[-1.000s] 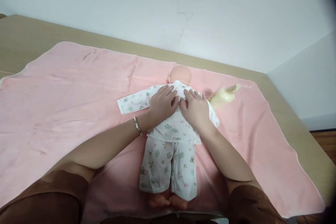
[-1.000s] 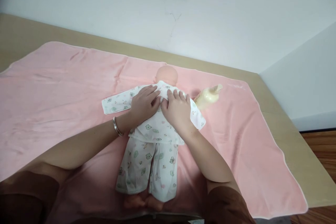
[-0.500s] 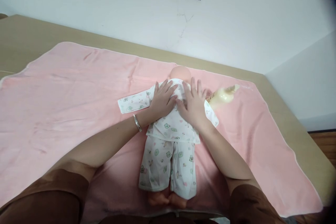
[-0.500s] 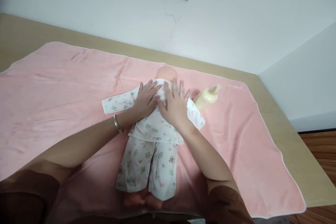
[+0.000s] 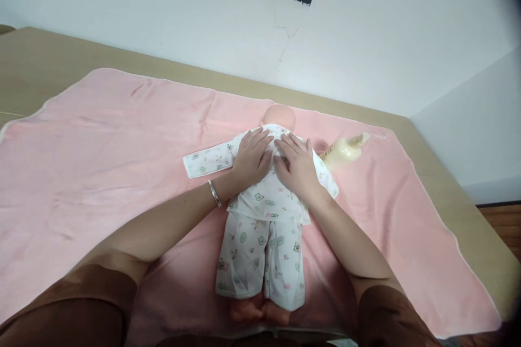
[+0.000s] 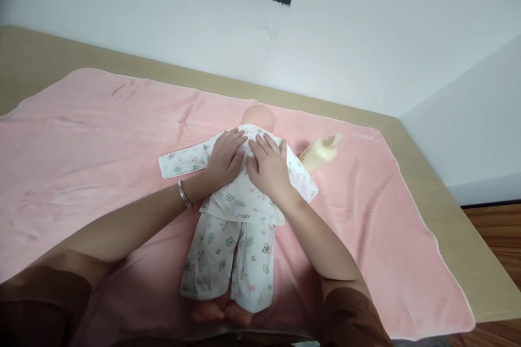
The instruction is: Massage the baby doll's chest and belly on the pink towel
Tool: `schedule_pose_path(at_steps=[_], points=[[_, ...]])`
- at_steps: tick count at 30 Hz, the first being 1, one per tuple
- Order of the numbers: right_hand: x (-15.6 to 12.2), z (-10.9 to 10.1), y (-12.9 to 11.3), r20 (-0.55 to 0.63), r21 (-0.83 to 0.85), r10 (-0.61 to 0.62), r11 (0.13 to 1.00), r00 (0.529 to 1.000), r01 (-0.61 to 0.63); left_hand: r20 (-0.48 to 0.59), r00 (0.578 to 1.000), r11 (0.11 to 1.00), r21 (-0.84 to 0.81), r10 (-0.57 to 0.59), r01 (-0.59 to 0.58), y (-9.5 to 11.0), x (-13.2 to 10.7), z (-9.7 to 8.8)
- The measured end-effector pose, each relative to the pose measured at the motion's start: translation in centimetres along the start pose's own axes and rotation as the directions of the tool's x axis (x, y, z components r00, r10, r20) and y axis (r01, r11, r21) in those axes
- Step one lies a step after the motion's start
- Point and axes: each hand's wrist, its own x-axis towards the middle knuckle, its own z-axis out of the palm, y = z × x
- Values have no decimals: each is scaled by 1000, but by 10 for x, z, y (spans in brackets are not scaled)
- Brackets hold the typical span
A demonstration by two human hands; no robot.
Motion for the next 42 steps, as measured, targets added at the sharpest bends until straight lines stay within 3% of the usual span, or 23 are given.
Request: schedule_pose_path(at_steps=[3,8,12,17,22,25,27,29,31,33,34,36,42], points=[[0,2,1,-40,-5,-1,1000,999,1,-25,1000,1000,15,4,-3,2,-1,-1],[2,11,4,58,44,30,998,998,-33,-37,999,995,86,-36,39,8,0,-4],[4,4,1,95,5,-2,1000,996,2,-14,999,992,124,-31,33,8,2,-5],[-6,-35,-15,23,105,-76,992,997,73,39,998,983,177,-49,41,11,2,-9],[-25,-93,-18,-180,121,-152,977,972,175,117,964,970,-14,-238,241,36,18,-29],[-31,-126,-1,-237,139,-62,986,969,97,113,945,930,-176,-306,322,61,37,-41],[-32,-142,15,-250,145,47,989,967,-11,215,905,806,-411,-368,425,78,51,-41],[-32,-152,32,-214,117,161,983,964,-138,467,793,468,-641,-391,608,93,63,-31],[-30,-156,49,-120,53,239,971,964,-234,715,628,80,-638,-308,766,107,75,-16],[-27,-156,61,4,-14,285,958,958,-285,848,481,-169,-519,-222,838,119,86,0],[-25,-155,66,59,-41,298,954,953,-296,879,434,-246,-473,-199,846,125,90,8],[-22,-152,71,127,-75,313,949,941,-305,898,402,-336,-440,-180,832,137,98,20],[-16,-146,71,30,-84,365,928,930,-362,867,480,-470,-483,-136,739,154,107,33]])
